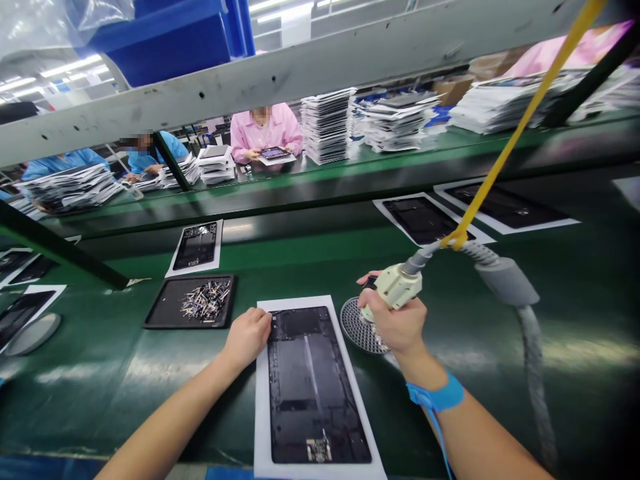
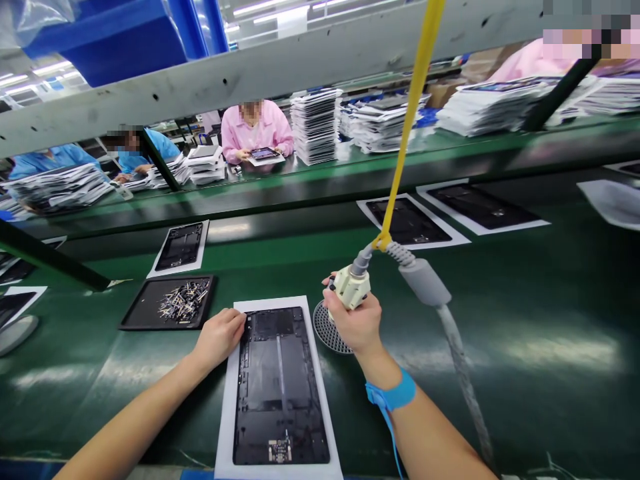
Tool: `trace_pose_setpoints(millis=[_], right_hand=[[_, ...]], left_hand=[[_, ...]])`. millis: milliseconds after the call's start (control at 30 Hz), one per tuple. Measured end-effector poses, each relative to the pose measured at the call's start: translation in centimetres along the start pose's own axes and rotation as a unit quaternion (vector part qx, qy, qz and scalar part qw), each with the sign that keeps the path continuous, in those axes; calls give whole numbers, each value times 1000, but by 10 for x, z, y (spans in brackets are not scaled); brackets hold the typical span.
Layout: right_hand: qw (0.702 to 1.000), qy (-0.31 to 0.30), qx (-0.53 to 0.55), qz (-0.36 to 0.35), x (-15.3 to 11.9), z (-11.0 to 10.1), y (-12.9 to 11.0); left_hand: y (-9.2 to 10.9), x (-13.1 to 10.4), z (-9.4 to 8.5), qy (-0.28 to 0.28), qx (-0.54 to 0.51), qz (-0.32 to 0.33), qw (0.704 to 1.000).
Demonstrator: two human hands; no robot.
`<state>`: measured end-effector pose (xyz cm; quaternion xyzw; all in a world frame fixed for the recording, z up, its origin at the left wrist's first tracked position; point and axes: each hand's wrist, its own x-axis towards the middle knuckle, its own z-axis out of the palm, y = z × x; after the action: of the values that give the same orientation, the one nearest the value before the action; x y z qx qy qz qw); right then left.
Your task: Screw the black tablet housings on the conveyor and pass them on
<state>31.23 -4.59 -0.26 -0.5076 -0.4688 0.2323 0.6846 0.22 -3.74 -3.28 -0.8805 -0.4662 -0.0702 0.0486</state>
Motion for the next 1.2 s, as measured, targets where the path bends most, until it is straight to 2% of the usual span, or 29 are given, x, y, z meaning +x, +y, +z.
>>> trace_pose_setpoints(millis=[100,300,433,567,800,1200], right_hand=[[1000,3,-7,-3,0,0,-1],[1000,11,-8,-20,2,0,-5],[999,23,0,-29,4,-1,-6],[998,39,-30,-42,8,-3,0],[998,53,-30,-27,13,-2,10],[999,37,-32,-21,13,-4,14]], left_hand=[[9,-4,-4,-4,16,3,1000],[23,-6,-12,-36,27,-34,998],[12,6,-13,-42,-45,-95,994],[-1,23,-11,-83,-111,-152,979],[-10,41,-10,-139,-169,-139,966],[-19,38,4,-97,-190,-106,971]])
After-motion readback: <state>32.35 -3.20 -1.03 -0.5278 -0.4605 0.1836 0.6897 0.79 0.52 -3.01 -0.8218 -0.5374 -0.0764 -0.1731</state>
